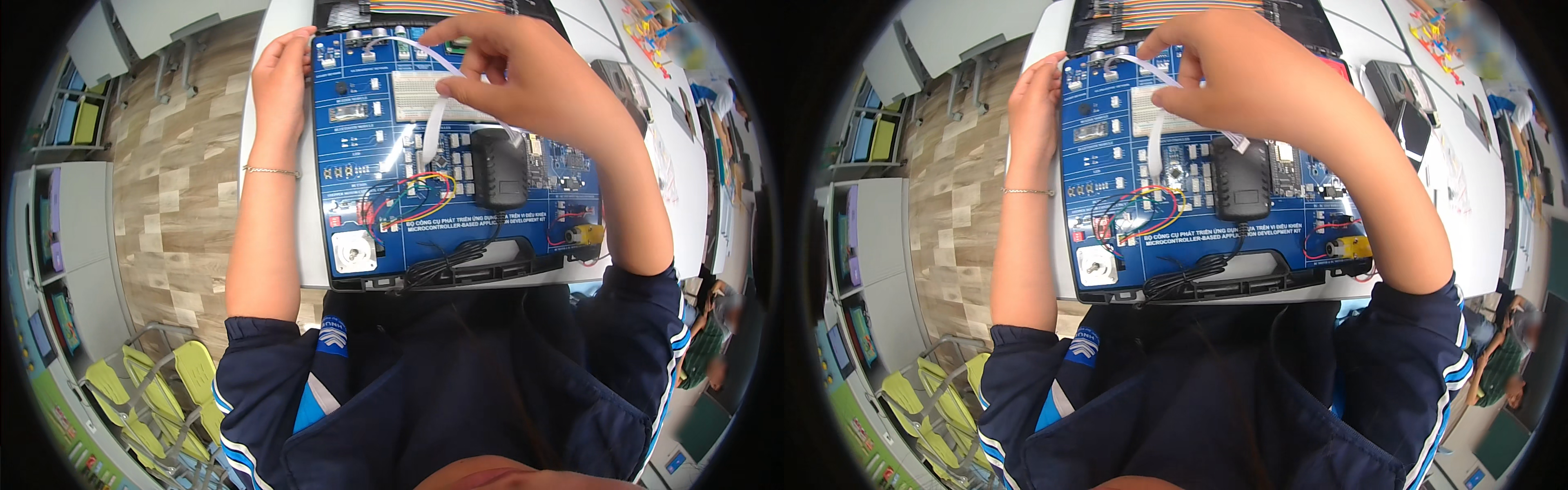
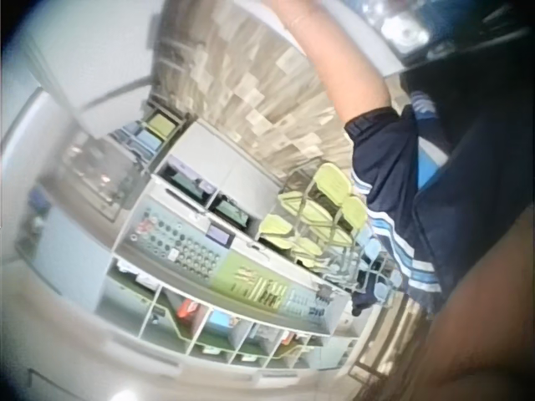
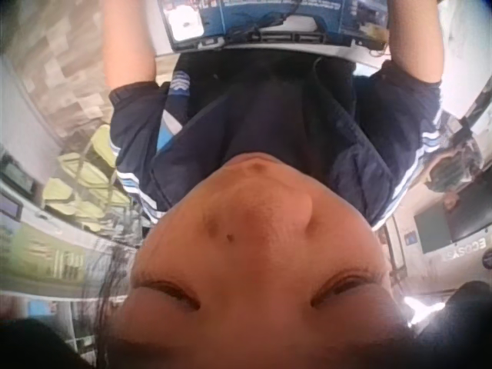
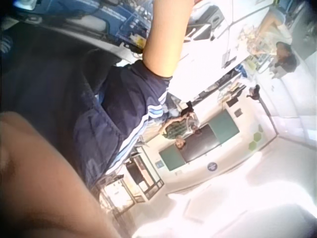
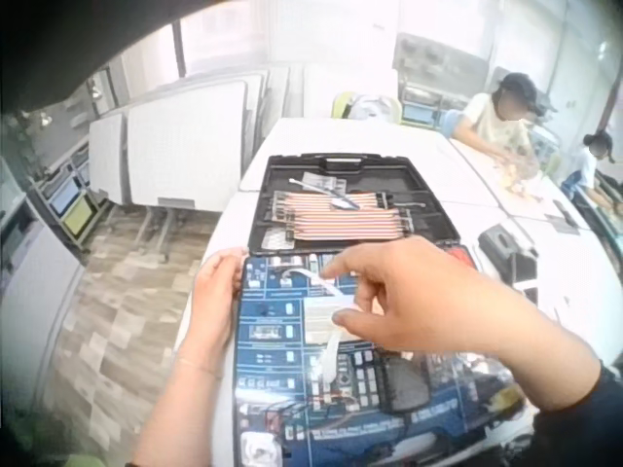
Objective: The person connects white ribbon cables to a blue microcontroller development board, aligning and inserting the connectors into the board's headers. The person also handles a small white component and adjusts existing wires on the board.
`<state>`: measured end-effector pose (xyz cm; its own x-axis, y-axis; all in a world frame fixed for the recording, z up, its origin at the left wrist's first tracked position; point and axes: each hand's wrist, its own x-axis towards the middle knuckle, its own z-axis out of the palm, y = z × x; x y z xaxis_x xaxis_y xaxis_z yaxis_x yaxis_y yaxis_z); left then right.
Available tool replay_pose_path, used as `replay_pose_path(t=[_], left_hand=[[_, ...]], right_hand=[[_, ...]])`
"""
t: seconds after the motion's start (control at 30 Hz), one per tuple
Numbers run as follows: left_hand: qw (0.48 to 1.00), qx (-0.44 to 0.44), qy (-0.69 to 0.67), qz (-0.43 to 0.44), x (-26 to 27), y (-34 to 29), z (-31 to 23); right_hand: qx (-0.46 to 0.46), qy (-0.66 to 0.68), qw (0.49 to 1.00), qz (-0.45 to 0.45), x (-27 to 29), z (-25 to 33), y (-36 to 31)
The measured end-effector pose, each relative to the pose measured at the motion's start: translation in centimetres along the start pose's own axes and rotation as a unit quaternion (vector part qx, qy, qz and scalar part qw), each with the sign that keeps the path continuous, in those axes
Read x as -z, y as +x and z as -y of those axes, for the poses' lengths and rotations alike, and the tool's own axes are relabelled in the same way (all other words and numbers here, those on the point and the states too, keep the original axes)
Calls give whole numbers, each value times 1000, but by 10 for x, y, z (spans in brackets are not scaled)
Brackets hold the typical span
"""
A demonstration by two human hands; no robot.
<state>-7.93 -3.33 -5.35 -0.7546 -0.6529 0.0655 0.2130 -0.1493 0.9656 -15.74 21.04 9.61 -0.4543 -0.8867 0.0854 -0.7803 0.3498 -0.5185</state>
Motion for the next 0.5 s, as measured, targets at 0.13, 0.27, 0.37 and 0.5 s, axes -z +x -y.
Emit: replay_pose_path(t=[0.13, 0.27, 0.37, 0.5], left_hand=[[1000, 14, 7, -6, 1, 2, 2], [1000, 7, 6, -11, -1, 2, 1], [1000, 8, 15, -9, -1, 1, 1], [995, -22, 76, -56, -6, -4, 0]], right_hand=[[6, -55, 996, -66, -9, -22, -33], [-28, 66, 995, -70, -8, -26, -49], [-36, 102, 991, -73, -11, -24, -55], [-9, 137, 990, -44, -11, -30, -58]])
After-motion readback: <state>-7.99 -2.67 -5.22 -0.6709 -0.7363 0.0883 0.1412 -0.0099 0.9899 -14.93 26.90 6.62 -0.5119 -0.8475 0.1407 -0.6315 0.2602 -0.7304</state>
